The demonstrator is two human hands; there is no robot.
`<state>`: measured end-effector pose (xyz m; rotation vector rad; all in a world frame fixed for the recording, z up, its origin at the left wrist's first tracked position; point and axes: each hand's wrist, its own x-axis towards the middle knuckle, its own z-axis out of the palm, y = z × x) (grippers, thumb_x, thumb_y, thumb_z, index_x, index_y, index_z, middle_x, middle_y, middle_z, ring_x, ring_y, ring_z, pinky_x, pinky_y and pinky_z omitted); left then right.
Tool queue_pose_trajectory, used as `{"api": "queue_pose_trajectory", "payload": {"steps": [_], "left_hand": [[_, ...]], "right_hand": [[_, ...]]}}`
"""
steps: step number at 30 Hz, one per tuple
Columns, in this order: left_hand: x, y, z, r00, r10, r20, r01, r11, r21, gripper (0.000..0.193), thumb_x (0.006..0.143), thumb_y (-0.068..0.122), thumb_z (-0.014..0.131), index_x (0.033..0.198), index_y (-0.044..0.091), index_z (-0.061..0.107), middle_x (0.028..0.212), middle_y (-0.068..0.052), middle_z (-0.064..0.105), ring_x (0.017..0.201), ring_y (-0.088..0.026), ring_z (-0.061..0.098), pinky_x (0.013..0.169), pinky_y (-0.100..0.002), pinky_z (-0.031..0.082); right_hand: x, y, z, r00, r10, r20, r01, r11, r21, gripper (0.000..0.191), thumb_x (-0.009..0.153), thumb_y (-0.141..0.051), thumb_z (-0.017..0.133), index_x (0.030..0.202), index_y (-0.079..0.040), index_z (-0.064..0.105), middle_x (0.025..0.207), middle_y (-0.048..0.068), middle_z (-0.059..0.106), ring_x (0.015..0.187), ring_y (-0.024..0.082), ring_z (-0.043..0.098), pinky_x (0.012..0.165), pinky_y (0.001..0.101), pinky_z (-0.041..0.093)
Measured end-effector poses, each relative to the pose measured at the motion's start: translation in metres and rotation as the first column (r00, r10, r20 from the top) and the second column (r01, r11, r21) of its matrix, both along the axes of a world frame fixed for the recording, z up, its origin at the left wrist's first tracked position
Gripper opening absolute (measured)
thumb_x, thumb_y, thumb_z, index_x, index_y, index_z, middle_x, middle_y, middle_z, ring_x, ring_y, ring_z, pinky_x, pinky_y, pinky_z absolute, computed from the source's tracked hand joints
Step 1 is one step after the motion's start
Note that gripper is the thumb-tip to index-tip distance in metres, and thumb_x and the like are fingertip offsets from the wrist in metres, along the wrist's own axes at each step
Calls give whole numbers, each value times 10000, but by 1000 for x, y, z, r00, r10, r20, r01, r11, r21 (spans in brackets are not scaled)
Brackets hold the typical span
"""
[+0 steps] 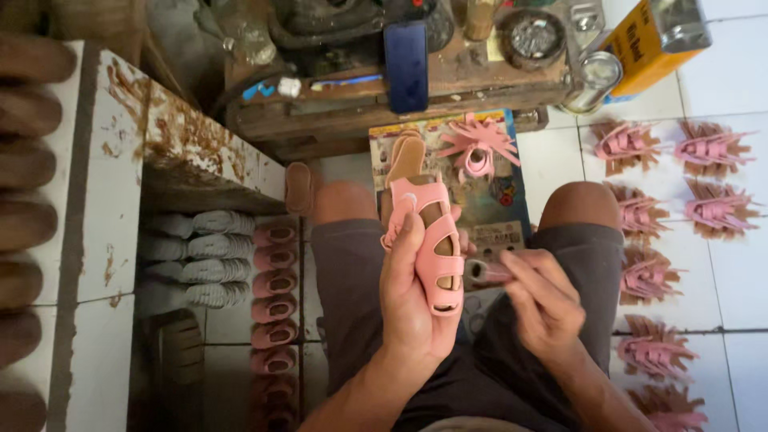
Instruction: The person sits on the workshop floor and assembles pink sandals, pulling the strap upper over a sole and pressing the straps down against it. They work the sandal over with their hands and a wooden tool, then place the finished sandal on a shelf with other completed pairs.
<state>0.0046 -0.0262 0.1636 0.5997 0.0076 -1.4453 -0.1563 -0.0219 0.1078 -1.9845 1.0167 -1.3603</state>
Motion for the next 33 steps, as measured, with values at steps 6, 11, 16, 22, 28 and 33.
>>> {"api": "queue_pose_trajectory", "payload": {"steps": [6, 11, 16, 22, 28, 33], "left_hand": [[-6, 2, -5, 997, -75, -11, 75, 996, -53, 444, 1071, 347, 587, 1288, -40, 599, 990, -104, 661, 859, -160, 662, 725, -280, 548], [1, -2, -9, 1000, 1, -19, -2, 999, -39, 359, 1044, 301, 607, 1292, 44, 573, 1070, -71, 681, 852, -140, 646, 720, -267, 537], [-1, -3, -8, 999, -24, -47, 24, 1000, -9, 361, 1027, 312, 603, 1292, 72, 559, 1073, -60, 671, 884, -141, 657, 774, -290, 560], [3, -2, -14, 1000, -27, -4, 27, 999, -36, 358, 1069, 329, 594, 1290, 48, 570, 1048, -70, 668, 864, -151, 662, 723, -285, 542], [3, 1, -15, 1000, -17, 1, 17, 991, -135, 373, 1093, 274, 590, 1343, 1, 543, 1175, -116, 639, 947, -162, 649, 794, -307, 540], [5, -3, -18, 998, 10, 67, 11, 953, -303, 483, 1038, 317, 639, 1340, -37, 509, 1237, -172, 629, 954, -215, 623, 891, -358, 559]], "right_hand": [[-3, 9, -2, 996, 90, -28, -93, 980, -177, 295, 984, -19, 628, 1277, 13, 617, 1111, 188, 638, 998, 308, 653, 889, 372, 555], [-6, -1, -11, 999, 9, -41, -9, 1000, -2, 306, 994, 17, 612, 1299, 20, 641, 1074, 190, 683, 930, 302, 686, 820, 370, 570], [-4, 14, -11, 999, 25, 24, -23, 995, -96, 314, 1016, -61, 634, 1323, -3, 607, 1093, 158, 678, 969, 276, 674, 861, 348, 570], [-1, 0, -9, 993, 61, -100, -60, 998, 9, 298, 987, -23, 607, 1281, 14, 635, 1091, 219, 662, 953, 318, 667, 815, 384, 552], [3, 4, -3, 981, 142, -129, -172, 951, -258, 285, 951, -146, 676, 1194, -1, 646, 1025, 193, 606, 931, 338, 633, 841, 447, 547], [1, -1, -6, 997, 77, 1, -76, 995, -68, 264, 1029, -62, 612, 1282, 16, 623, 1083, 195, 649, 931, 307, 651, 807, 384, 550]]}}
